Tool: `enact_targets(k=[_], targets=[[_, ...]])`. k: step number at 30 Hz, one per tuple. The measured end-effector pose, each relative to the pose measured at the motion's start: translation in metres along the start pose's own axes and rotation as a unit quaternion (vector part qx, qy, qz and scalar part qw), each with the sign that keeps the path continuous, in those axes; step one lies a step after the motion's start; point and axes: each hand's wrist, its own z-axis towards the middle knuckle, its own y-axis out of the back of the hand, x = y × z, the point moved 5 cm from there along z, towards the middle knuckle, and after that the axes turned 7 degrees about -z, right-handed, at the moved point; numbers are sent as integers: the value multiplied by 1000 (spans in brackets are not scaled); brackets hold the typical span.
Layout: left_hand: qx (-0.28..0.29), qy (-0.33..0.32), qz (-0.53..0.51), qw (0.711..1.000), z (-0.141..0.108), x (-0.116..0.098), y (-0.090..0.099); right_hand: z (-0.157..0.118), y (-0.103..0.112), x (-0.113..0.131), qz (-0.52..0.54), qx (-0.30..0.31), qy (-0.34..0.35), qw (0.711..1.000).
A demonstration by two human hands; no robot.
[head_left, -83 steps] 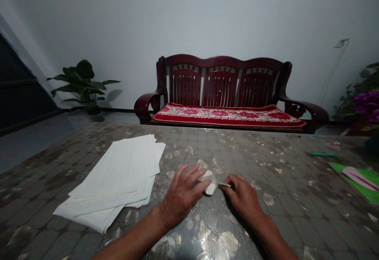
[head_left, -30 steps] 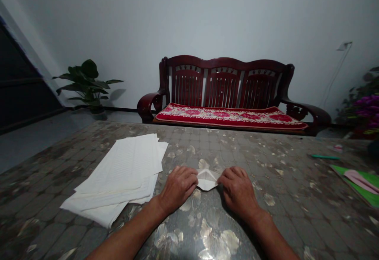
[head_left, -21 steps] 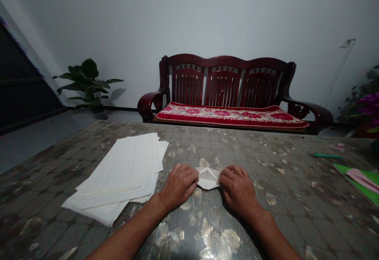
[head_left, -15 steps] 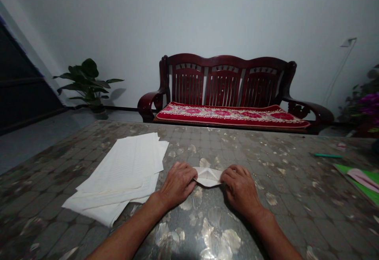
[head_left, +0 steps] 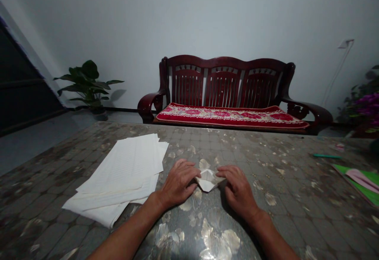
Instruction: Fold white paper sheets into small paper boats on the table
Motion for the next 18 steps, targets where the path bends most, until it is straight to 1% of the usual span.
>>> enact_targets(k=[4, 7, 9, 11, 14, 18], targets=[[-16, -7, -14, 1000, -3, 6, 5, -4, -3, -17, 55, -19, -76, 995], [-31, 20, -33, 999, -5, 13, 10, -9, -7, -26, 91, -18, -136, 986], [-34, 44, -58, 997, -7, 19, 12, -11, -9, -29, 114, -13, -164, 980], [-32, 60, -87, 994, -10, 23, 14, -12, -10, -28, 145, -9, -181, 973], [-21, 64, -122, 990, -13, 25, 15, -11, -10, -27, 194, -6, -203, 960], [4, 82, -149, 985, -14, 26, 13, -11, -11, -33, 250, 14, -269, 930]])
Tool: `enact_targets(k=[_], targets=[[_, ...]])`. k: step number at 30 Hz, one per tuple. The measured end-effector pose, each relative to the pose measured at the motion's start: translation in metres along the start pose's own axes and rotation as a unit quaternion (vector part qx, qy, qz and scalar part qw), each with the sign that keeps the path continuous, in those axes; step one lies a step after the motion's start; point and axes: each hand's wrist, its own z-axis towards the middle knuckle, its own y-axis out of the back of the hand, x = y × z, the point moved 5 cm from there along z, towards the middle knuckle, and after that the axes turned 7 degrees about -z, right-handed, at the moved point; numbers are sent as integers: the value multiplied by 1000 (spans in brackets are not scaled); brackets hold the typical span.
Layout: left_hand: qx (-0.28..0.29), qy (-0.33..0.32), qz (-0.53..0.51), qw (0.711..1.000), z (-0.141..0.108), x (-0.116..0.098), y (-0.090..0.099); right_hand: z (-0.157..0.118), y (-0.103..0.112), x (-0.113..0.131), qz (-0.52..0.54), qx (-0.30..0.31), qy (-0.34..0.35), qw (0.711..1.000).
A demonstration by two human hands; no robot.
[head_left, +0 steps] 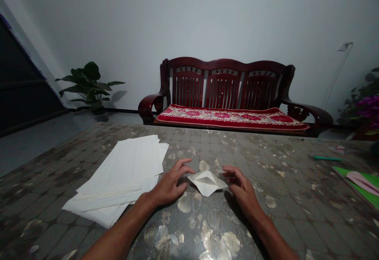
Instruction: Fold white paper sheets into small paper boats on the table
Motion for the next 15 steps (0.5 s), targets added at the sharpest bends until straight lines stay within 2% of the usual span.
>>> enact_targets(k=[4, 11, 15], targets=[[44, 29, -22, 998, 6, 1, -6, 3, 6, 3, -12, 21, -15, 1000], [106, 35, -6, 994, 19, 0, -17, 20, 11, 36, -106, 98, 41, 989], [124, 34, 32, 991, 21, 1, -20, 42, -2, 26, -134, 144, -7, 981]])
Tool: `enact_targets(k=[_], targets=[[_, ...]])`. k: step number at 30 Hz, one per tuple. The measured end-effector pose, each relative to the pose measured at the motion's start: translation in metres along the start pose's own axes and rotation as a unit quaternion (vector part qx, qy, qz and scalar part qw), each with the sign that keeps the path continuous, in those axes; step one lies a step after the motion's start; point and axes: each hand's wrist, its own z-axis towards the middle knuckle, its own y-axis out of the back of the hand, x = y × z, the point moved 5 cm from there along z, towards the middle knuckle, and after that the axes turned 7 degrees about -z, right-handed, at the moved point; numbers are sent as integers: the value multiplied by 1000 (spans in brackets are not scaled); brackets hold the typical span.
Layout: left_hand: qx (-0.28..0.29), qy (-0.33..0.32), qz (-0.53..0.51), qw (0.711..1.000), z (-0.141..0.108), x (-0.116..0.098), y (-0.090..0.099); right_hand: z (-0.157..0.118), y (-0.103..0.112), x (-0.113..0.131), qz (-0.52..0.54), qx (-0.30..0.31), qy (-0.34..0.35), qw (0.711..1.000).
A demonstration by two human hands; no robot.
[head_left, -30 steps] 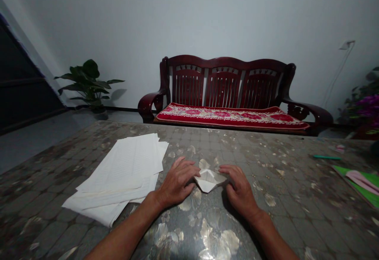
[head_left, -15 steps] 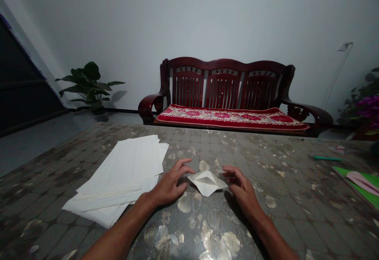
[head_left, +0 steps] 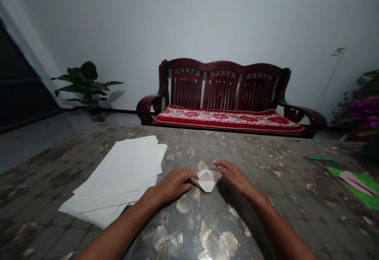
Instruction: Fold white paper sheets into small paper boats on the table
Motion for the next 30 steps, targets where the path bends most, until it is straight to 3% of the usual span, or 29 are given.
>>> enact_targets(k=[3, 6, 11, 14, 20, 25, 30], targets=[[-2, -12, 12, 1000, 1, 1, -1, 15, -14, -11, 35, 65, -24, 997], [-9, -34, 12, 999, 1, 2, 0, 22, -20, -15, 66, 75, -29, 995], [-43, -57, 12, 997, 5, 4, 4, 12, -31, -24, 92, 137, -139, 976], [-60, -51, 0, 997, 8, 3, 4, 5, -37, -26, 87, 155, -157, 971], [-78, -44, 0, 996, 12, 1, -2, 3, -35, -26, 71, 84, -128, 986], [-129, -50, 120, 983, 8, -1, -7, -2, -23, -20, 74, 52, -87, 992], [-149, -106, 210, 960, -2, -5, -15, -22, -19, -12, -110, -41, -39, 992]])
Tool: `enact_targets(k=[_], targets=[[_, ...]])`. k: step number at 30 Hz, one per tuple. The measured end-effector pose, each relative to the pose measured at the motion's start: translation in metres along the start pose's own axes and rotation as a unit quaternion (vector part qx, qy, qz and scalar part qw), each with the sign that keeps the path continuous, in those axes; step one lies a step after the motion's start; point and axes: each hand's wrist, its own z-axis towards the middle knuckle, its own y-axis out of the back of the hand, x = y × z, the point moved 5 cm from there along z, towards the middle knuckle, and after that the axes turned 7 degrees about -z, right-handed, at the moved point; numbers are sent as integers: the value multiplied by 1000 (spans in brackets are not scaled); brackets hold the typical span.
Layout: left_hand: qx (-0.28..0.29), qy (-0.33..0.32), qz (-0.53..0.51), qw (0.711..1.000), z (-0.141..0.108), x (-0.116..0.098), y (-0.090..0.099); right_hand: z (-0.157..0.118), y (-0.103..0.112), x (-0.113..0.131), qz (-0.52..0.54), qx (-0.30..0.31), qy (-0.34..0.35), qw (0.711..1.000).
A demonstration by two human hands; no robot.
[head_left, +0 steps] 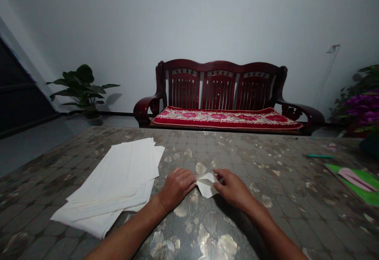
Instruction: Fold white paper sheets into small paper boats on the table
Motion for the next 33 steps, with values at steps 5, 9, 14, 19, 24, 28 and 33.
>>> enact_targets(k=[5, 9, 14, 19, 24, 28, 33], targets=[[-13, -40, -40, 998, -8, -4, 9, -25, -14, 12, -96, -41, 59, 993], [-24, -9, -127, 992, -10, 0, 11, -32, -19, 15, -111, -50, 73, 990], [1, 19, -157, 987, -6, 3, 5, -31, -16, 17, -146, -72, 115, 980], [7, -22, -107, 994, -6, -2, 5, -31, -15, 19, -225, -78, 191, 952], [47, -71, -33, 996, -10, -5, 1, -31, -16, 19, -274, -102, 256, 921], [81, -78, -12, 994, -8, -8, 3, -34, -17, 21, -283, -74, 270, 917], [106, -20, -49, 993, -1, -20, 5, -37, -15, 24, -273, -19, 252, 928]])
